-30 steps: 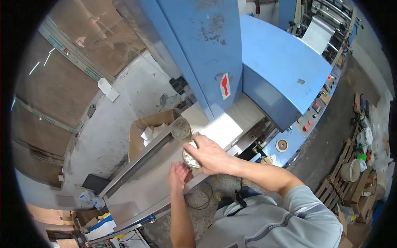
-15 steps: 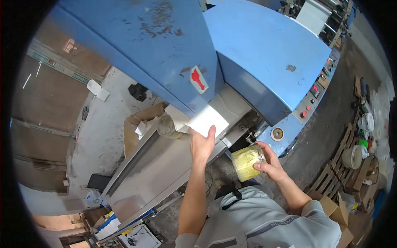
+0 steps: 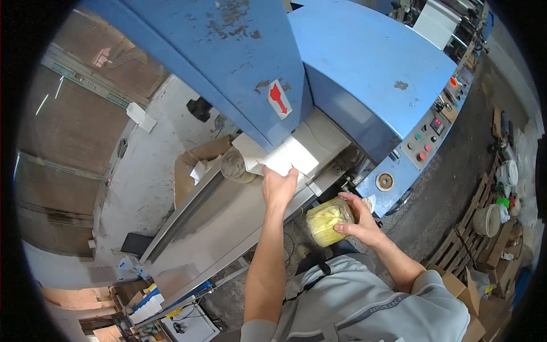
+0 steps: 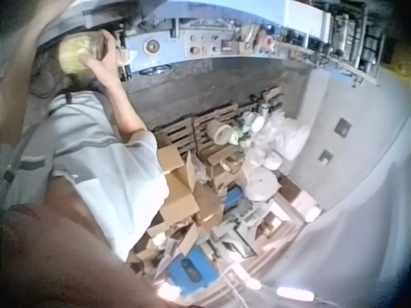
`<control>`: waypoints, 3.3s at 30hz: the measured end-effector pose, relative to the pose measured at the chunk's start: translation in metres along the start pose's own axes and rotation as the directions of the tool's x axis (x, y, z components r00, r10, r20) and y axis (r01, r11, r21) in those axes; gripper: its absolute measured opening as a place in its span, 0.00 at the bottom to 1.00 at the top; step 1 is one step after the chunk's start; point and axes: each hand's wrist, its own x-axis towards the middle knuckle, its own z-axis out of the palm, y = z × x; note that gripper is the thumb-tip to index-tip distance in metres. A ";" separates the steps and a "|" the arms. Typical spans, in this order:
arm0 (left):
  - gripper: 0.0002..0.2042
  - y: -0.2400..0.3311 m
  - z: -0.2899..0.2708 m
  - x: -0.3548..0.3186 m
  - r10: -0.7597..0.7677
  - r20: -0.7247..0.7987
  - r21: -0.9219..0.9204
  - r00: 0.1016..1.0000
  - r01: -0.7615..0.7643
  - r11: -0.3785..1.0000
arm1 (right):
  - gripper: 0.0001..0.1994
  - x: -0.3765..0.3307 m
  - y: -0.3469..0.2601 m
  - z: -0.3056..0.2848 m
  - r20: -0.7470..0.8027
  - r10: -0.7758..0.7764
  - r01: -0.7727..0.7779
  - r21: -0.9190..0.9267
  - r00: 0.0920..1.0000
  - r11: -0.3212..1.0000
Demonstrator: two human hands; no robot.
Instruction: Placing stacks of paper napkins from a production machine onto a conveyor belt.
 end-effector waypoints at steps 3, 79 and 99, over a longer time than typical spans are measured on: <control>0.33 -0.028 -0.008 0.003 0.028 -0.034 -0.026 0.999 -0.029 0.999 | 0.42 -0.001 -0.005 0.017 0.034 0.000 0.000 -0.011 0.999 1.000; 0.30 -0.024 -0.089 0.171 0.059 0.307 -0.063 0.950 -0.041 0.997 | 0.35 0.117 0.044 0.264 0.400 -0.362 0.503 -0.826 0.842 0.256; 0.22 -0.056 -0.090 0.183 0.101 0.135 0.049 0.986 -0.108 0.993 | 0.38 0.115 0.047 0.268 0.413 -0.365 0.508 -0.833 0.834 0.220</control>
